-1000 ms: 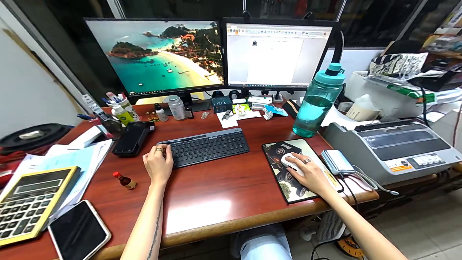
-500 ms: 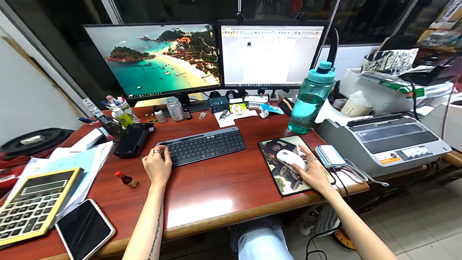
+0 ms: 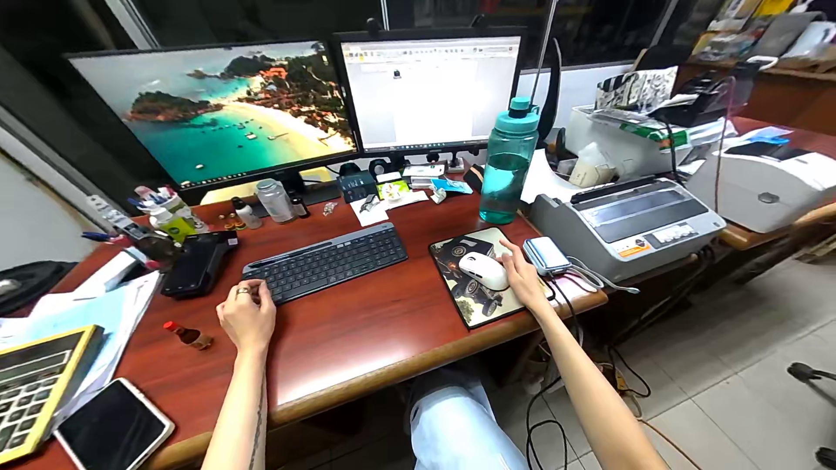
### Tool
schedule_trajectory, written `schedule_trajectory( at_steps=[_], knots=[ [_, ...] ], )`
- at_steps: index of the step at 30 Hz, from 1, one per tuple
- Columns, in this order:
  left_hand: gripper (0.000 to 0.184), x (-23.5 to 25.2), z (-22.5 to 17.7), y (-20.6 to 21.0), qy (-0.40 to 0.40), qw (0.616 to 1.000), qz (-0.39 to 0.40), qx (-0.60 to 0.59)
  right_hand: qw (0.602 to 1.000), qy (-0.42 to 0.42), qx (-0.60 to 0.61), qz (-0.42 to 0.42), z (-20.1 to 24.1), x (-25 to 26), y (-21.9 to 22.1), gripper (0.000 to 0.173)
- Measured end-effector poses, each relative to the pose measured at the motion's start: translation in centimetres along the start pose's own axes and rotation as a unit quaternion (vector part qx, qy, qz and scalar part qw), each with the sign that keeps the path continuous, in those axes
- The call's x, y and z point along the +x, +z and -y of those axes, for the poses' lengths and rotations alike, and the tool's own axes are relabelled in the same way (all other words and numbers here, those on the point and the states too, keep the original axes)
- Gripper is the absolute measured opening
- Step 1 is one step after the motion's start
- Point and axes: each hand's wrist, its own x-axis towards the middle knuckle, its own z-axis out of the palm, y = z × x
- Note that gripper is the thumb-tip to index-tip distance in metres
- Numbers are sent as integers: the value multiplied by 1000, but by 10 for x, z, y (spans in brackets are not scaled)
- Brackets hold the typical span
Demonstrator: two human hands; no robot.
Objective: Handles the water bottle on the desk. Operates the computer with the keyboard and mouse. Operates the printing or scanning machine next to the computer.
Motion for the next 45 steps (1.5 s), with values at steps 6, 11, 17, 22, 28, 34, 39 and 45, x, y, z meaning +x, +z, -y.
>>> schedule_trajectory(
  at_steps=[6, 11, 17, 22, 28, 34, 39, 45],
  knots=[
    [30, -1, 0, 1, 9, 1000, 6, 1, 999, 31, 15, -3, 0, 2, -4, 45],
    [30, -1, 0, 1, 7, 1000, 9, 2, 1000, 15, -4, -13, -2, 2, -3, 33],
    [29, -1, 0, 2, 13, 1000, 10, 3, 1000, -1, -4, -18, -2, 2, -3, 30],
    [30, -1, 0, 0, 20, 1000, 12, -1, 1000, 9, -6, -25, 0, 0, -2, 33],
    [30, -1, 2, 2, 16, 1000, 12, 3, 1000, 0, -8, -24, 3, -1, -2, 33],
    [29, -3, 0, 1, 19, 1000, 15, 11, 998, -24, 34, -39, 15, -15, -18, 35],
    [29, -3, -1, 4, 40, 999, 21, 17, 987, -75, -68, -123, -11, 6, -96, 34],
    [30, -4, -1, 0, 29, 999, 20, 23, 962, 74, -216, -147, -91, 47, -186, 38]
  ],
)
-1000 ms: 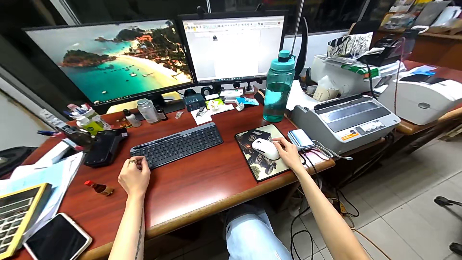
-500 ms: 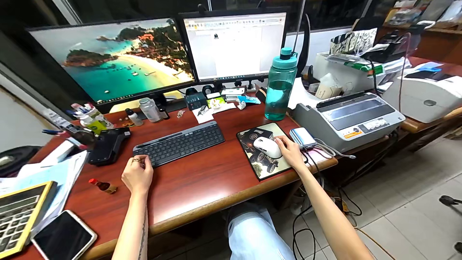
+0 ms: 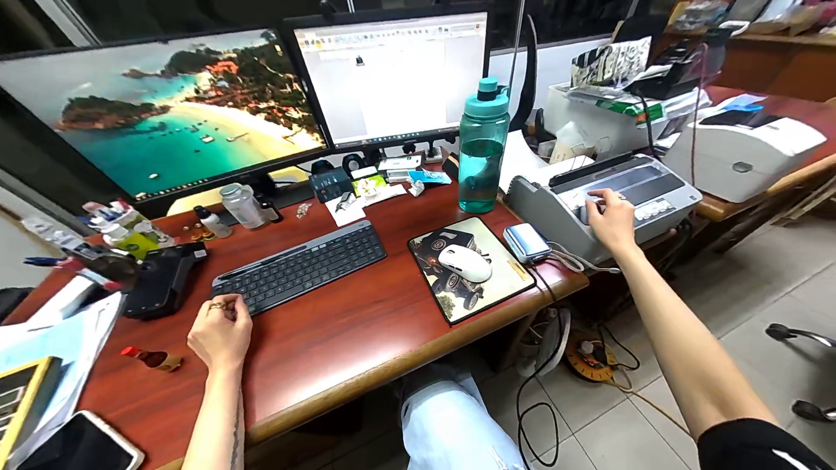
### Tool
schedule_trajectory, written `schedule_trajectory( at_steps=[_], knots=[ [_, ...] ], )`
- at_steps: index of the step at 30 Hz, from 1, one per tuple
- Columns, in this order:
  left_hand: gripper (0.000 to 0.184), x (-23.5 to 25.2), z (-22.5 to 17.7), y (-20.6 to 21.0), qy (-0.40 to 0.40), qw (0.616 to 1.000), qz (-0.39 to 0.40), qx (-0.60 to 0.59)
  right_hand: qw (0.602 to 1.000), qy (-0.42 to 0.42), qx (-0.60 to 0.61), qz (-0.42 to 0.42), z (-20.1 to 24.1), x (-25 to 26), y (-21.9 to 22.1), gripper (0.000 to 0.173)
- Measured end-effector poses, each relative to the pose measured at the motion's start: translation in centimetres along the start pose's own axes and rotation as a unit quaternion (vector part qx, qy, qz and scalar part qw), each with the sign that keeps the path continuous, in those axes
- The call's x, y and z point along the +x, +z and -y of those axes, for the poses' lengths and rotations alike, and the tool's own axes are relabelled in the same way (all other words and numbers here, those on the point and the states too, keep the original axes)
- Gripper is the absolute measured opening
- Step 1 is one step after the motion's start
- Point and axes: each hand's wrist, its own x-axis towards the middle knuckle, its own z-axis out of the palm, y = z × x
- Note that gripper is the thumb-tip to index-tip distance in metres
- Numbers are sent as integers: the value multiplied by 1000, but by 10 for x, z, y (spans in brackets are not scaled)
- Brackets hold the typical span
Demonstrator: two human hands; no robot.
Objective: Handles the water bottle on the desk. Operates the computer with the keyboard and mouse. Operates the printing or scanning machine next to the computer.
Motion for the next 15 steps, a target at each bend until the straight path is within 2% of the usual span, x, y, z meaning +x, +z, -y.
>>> schedule_trajectory(
  at_steps=[4, 15],
  knots=[
    [32, -3, -1, -3, -15, 1000, 3, 2, 998, 4, -63, 30, -20, 12, 7, 40],
    [33, -10, -2, -9, -27, 999, 14, 17, 999, 0, -53, 0, -24, 6, 17, 38]
  ],
)
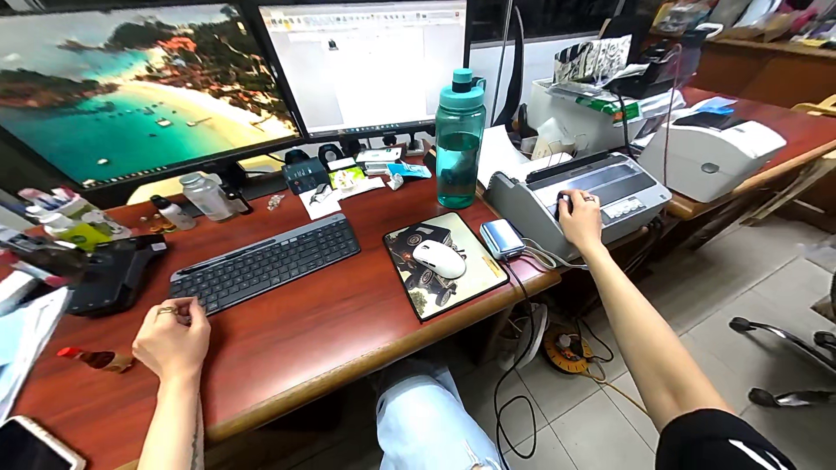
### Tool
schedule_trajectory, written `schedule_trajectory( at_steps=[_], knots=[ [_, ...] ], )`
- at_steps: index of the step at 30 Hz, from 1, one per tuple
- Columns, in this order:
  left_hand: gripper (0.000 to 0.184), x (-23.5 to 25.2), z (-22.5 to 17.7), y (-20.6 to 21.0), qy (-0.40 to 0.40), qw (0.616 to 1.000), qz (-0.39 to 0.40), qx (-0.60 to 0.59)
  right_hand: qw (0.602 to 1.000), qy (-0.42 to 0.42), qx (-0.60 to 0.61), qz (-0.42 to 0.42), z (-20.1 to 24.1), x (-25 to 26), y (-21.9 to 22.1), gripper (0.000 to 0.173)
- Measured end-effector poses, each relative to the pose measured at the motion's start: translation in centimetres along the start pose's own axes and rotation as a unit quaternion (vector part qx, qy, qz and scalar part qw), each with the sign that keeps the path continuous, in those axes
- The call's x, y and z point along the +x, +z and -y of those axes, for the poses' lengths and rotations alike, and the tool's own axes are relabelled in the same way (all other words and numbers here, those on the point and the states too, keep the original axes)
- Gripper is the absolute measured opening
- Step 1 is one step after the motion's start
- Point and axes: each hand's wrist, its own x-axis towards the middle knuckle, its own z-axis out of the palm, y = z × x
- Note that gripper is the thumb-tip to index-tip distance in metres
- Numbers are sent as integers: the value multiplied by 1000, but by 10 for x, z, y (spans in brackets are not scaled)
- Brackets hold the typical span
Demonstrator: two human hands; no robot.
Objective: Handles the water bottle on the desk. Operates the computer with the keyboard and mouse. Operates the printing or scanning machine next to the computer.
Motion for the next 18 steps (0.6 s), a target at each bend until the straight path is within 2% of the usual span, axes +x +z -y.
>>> schedule_trajectory(
  at_steps=[18],
  knots=[
    [32, 2, 4, 2, -1, 1000, -2, -11, 1000, 14, -7, 4, 3, 0, 0, 39]
  ],
)
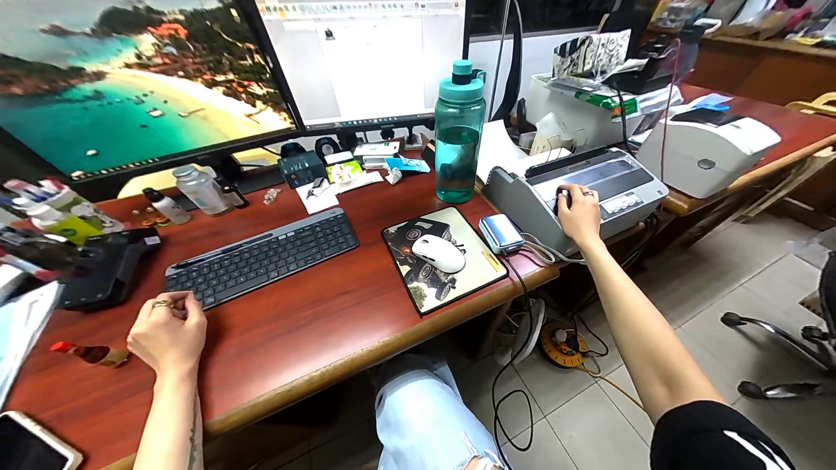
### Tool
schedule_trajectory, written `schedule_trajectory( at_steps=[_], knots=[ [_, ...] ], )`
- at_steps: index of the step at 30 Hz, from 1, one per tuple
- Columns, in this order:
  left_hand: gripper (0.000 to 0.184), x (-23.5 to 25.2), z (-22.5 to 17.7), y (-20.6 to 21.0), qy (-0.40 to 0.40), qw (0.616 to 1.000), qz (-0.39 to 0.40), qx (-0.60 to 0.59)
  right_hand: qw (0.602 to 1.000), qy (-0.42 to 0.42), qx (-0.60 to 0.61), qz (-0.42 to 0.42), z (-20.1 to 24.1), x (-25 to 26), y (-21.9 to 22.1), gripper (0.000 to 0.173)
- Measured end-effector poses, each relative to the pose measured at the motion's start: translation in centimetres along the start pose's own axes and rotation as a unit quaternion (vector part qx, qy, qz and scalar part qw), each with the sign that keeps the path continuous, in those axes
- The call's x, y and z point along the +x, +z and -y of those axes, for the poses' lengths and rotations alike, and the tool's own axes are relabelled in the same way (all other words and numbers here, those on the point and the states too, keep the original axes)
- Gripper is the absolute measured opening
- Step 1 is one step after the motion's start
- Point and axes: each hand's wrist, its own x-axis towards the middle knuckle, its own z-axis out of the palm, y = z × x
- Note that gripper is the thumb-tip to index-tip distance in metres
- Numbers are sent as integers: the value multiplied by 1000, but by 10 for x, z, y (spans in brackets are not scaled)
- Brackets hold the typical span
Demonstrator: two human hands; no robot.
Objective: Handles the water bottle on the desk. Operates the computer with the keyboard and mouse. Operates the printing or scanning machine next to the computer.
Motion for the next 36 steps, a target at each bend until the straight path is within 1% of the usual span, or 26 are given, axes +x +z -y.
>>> schedule_trajectory(
  at_steps=[4, 16, 24, 27, 28, 30, 33, 36],
  knots=[
    [35, 0, -3, -4, 1, 1000, 13, -3, 1000, -2, 5, 4, 3, -1, -3, 39],
    [34, 1, -1, -1, -7, 1000, 10, 5, 1000, 6, -3, 5, 1, -1, -1, 39],
    [34, 1, 0, -1, 0, 1000, 6, 6, 1000, 11, 1, 3, 1, -1, -2, 39],
    [34, 0, -5, 2, 18, 1000, 10, -4, 1000, 18, 1, 4, 2, -2, -2, 39],
    [34, -1, -12, 2, 33, 999, 11, -14, 1000, 19, 4, 4, 3, -3, -2, 38],
    [34, -6, -41, 3, 85, 995, 32, -44, 1000, 23, 5, 7, 4, -2, -3, 38],
    [33, -19, -111, 10, 170, 976, 83, -106, 1000, 21, 5, 7, 5, -2, -4, 39],
    [36, -34, -180, 29, 193, 952, 171, -161, 1000, 12, -11, 4, 5, -3, -3, 38]
  ],
)
